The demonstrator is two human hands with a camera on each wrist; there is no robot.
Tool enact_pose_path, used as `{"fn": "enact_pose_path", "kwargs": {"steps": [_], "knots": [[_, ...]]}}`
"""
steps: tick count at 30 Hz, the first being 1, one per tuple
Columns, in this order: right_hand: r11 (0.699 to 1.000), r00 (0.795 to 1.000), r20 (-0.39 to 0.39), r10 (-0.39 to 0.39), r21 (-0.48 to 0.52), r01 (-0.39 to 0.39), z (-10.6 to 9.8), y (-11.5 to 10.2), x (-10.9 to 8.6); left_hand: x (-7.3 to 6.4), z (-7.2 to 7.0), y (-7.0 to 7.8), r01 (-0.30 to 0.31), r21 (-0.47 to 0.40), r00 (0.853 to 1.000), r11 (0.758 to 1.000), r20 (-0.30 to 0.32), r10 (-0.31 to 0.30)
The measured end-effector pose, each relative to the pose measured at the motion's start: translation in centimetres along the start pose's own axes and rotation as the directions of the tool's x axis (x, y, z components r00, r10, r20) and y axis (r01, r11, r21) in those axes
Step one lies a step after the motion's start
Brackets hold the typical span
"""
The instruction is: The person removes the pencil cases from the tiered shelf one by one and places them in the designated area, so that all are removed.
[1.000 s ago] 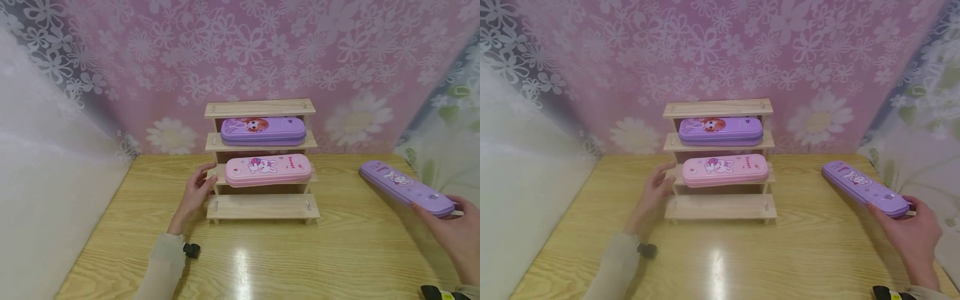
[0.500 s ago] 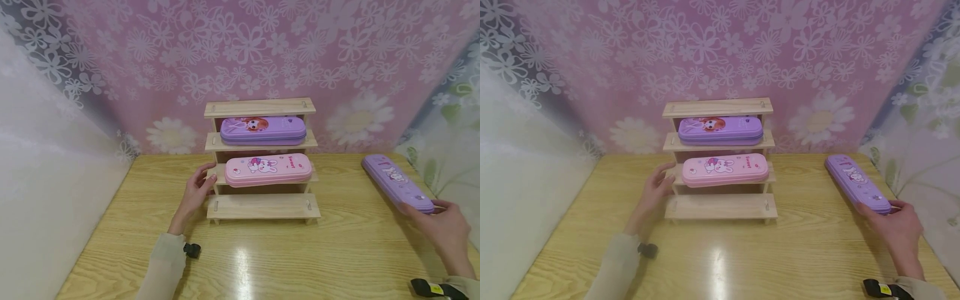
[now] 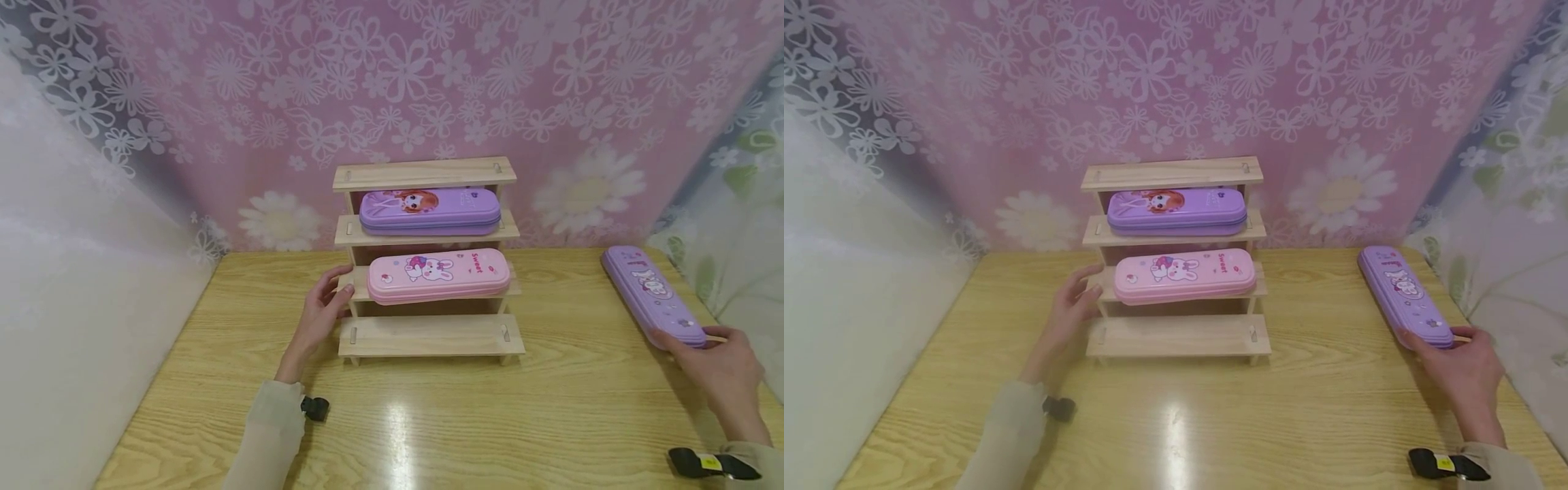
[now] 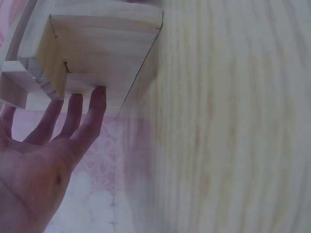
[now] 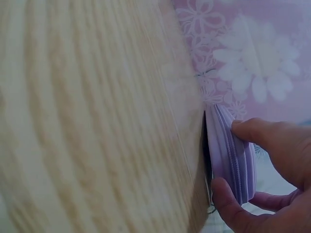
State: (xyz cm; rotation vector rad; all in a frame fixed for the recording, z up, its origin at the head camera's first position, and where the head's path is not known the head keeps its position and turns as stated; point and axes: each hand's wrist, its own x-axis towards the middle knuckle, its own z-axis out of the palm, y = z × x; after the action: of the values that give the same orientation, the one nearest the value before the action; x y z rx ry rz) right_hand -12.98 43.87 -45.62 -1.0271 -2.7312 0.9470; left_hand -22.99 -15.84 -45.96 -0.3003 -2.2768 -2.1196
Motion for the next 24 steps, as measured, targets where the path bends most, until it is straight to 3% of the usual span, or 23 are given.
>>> {"fn": "enact_pose_path", "kwargs": {"steps": [7,11,15,18,22,24], "knots": [[1.000,1.000,-0.021,-0.019,0.015,0.019,-0.2,0.1,0.0,-0.1,0.1,0.1,-0.004,0.012,1.000,1.000,-0.002,0.004],[0.996,0.993,-0.092,-0.075,0.035,0.078,-0.7,-0.2,-0.6,-0.1,0.2,0.1,-0.010,0.016,1.000,1.000,-0.004,0.010],[0.982,0.973,-0.155,-0.173,0.047,0.182,-0.7,-1.2,-1.3,-0.2,0.2,0.0,-0.011,0.014,1.000,1.000,-0.011,0.012],[0.935,0.929,-0.188,-0.318,0.102,0.341,-0.2,-2.3,-2.0,-0.2,0.1,-0.1,-0.014,0.015,1.000,1.000,-0.015,0.014],[0.816,0.836,-0.214,-0.505,0.198,0.544,0.8,-3.9,-2.9,-0.2,0.2,0.0,-0.013,0.018,1.000,1.000,-0.014,0.013],[0.762,0.795,-0.216,-0.567,0.228,0.606,1.4,-4.9,-3.4,-0.1,0.2,0.0,-0.005,0.025,1.000,1.000,-0.015,0.006]]}}
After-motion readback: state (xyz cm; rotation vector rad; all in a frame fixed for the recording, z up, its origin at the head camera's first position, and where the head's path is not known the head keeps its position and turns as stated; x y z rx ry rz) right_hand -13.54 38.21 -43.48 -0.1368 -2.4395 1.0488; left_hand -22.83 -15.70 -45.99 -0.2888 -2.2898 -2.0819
